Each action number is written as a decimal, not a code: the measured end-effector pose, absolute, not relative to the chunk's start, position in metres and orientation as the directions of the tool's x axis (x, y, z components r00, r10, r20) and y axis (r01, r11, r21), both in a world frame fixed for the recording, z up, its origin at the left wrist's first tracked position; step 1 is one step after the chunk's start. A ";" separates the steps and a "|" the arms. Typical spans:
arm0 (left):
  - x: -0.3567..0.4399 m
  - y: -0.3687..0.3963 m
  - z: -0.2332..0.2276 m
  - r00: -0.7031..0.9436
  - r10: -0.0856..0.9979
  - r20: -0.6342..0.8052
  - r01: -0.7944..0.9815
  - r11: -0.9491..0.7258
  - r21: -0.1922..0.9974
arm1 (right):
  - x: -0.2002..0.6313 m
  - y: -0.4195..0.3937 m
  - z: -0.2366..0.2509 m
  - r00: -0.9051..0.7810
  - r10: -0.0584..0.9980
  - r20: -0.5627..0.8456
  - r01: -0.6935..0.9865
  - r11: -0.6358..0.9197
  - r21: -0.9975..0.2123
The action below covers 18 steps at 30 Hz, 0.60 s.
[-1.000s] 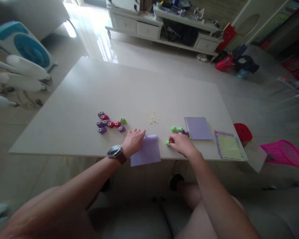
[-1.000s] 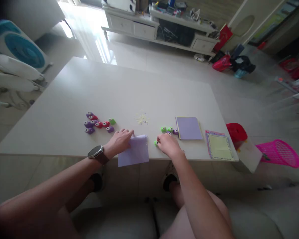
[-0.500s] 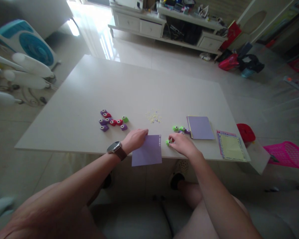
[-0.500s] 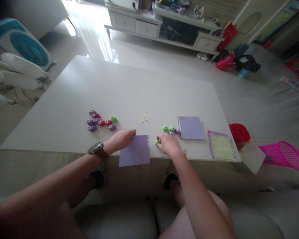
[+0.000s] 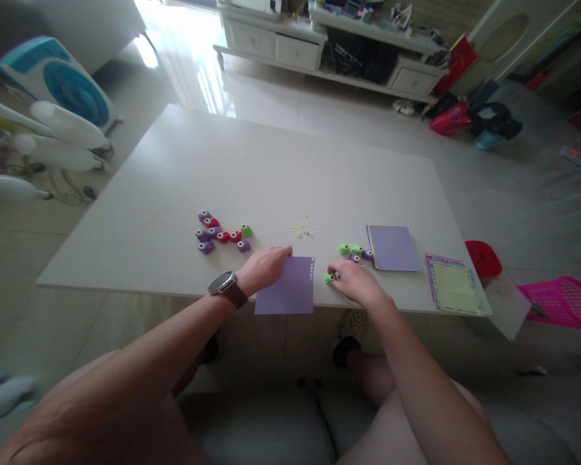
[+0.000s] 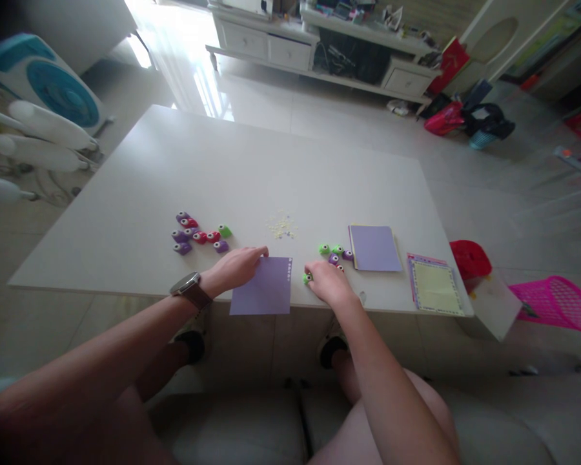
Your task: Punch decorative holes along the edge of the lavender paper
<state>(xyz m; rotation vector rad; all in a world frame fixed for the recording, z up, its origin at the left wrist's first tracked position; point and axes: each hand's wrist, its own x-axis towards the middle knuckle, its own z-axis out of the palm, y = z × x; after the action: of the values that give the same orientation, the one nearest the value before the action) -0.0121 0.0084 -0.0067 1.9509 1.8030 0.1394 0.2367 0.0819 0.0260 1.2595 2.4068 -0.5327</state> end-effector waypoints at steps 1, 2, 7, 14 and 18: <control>-0.012 0.009 -0.006 0.125 0.963 -0.241 0.914 -0.017 0.405 | 0.236 0.082 0.026 -0.535 0.693 -0.483 0.831 0.534 -0.155; -0.012 0.009 -0.005 0.120 0.963 -0.241 0.915 -0.013 0.404 | 0.236 0.082 0.026 -0.538 0.694 -0.479 0.829 0.538 -0.151; -0.013 0.010 -0.004 0.114 0.964 -0.240 0.915 -0.008 0.404 | 0.233 0.080 0.027 -0.549 0.700 -0.457 0.824 0.546 -0.154; -0.013 0.009 -0.005 0.107 0.968 -0.227 0.914 -0.006 0.406 | 0.228 0.073 0.030 -0.595 0.679 -0.430 0.800 0.550 -0.240; -0.012 0.009 -0.003 0.107 0.969 -0.224 0.907 -0.003 0.420 | 0.225 0.071 0.030 -0.621 0.656 -0.430 0.782 0.561 -0.274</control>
<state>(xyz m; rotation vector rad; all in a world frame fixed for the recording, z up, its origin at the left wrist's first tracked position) -0.0125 0.0091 -0.0034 1.9332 1.8232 0.1778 0.2252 0.0714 0.0299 1.1899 2.5183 -0.6452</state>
